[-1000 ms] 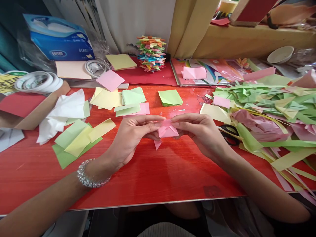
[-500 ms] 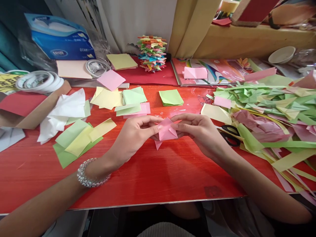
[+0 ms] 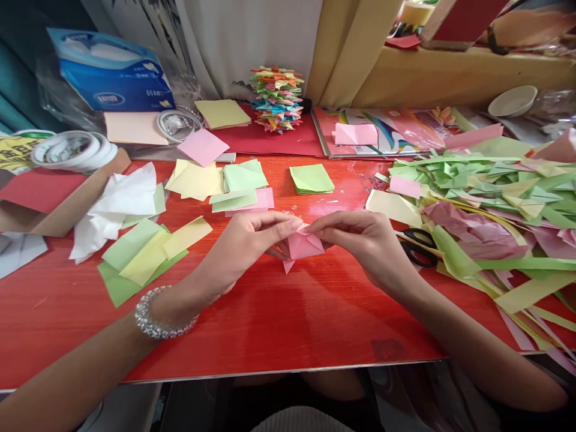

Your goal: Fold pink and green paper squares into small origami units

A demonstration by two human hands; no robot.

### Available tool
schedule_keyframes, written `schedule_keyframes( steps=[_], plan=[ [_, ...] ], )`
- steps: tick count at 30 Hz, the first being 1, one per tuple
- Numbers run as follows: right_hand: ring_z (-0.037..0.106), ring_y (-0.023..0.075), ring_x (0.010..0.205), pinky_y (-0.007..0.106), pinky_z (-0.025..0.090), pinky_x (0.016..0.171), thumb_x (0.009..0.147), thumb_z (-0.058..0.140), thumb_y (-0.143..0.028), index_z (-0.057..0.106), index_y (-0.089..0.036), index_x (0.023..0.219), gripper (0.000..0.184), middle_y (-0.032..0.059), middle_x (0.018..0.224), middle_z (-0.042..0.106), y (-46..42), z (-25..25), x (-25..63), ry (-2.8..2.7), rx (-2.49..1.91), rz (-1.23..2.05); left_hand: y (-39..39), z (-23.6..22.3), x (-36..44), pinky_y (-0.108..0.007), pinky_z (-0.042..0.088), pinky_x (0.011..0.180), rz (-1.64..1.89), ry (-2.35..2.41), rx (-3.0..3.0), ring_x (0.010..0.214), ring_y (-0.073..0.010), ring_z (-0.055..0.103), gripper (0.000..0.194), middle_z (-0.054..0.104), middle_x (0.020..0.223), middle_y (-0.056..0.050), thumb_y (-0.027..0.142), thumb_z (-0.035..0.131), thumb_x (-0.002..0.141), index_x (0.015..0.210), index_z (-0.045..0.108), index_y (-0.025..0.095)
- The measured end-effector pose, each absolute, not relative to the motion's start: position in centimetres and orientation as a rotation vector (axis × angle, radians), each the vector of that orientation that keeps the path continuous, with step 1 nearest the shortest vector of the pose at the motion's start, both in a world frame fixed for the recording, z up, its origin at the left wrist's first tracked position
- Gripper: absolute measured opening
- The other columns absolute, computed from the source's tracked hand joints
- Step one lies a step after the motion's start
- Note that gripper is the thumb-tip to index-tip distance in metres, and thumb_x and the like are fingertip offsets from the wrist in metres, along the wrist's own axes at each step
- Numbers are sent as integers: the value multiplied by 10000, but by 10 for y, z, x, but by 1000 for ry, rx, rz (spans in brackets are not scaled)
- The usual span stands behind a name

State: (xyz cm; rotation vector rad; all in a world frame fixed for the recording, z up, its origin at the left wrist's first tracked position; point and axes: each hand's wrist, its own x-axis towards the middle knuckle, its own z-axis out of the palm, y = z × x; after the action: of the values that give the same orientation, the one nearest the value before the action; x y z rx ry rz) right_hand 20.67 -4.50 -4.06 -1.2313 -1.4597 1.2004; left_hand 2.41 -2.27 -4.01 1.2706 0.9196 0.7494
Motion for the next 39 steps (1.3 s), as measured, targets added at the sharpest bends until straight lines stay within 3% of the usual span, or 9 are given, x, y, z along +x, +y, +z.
schedule_keyframes(
  steps=[4, 9, 15, 22, 29, 36, 39],
  plan=[
    [627, 133, 705, 254, 507, 659, 785, 569, -148, 703, -202, 786, 144, -1, 758, 695, -47, -40, 205, -1549, -1259, 1121, -22, -43, 24, -285, 537, 658, 688, 924, 1320, 693, -157, 628, 209, 674, 845, -45, 339, 627, 780, 876, 692, 165],
    [664, 158, 761, 290, 537, 703, 801, 601, -298, 614, -195, 1053, 272, 21, 804, 702, -46, -45, 204, -1405, -1197, 1373, -28, -41, 25, -268, 508, 723, 756, 1041, 1408, 756, -155, 624, 188, 677, 879, -38, 306, 603, 805, 899, 676, 162],
    [650, 149, 699, 272, 523, 664, 790, 601, -370, 619, -160, 794, 211, 34, 741, 677, -47, -50, 202, -1443, -1274, 1303, -32, -44, 27, -301, 485, 738, 713, 1092, 1530, 815, -191, 625, 198, 678, 871, -47, 337, 576, 814, 898, 649, 173],
    [539, 110, 603, 230, 409, 543, 830, 539, -377, 634, -156, 784, 245, 9, 674, 622, -47, -53, 201, -1624, -1346, 1098, -29, -47, 25, -314, 477, 715, 662, 1112, 1578, 745, -187, 620, 243, 674, 796, -34, 389, 535, 834, 801, 654, 180],
    [584, 139, 721, 244, 453, 635, 808, 568, -363, 626, -156, 796, 215, 30, 773, 645, -47, -49, 202, -1591, -1295, 1260, -31, -45, 26, -320, 473, 735, 639, 1099, 1577, 755, -187, 628, 295, 680, 811, -36, 426, 503, 852, 818, 656, 176],
    [445, 85, 552, 222, 335, 499, 861, 490, -382, 616, -155, 745, 284, -16, 607, 543, -48, -53, 203, -1749, -1384, 1009, -31, -45, 26, -311, 477, 726, 610, 1082, 1584, 758, -183, 628, 295, 676, 822, -39, 407, 477, 870, 814, 645, 171],
    [496, 98, 592, 223, 374, 529, 845, 514, -388, 621, -155, 759, 270, -2, 645, 573, -47, -53, 203, -1723, -1362, 1086, -31, -46, 26, -302, 477, 721, 618, 1096, 1608, 747, -177, 631, 298, 677, 811, -32, 420, 485, 865, 816, 648, 175]
  ],
)
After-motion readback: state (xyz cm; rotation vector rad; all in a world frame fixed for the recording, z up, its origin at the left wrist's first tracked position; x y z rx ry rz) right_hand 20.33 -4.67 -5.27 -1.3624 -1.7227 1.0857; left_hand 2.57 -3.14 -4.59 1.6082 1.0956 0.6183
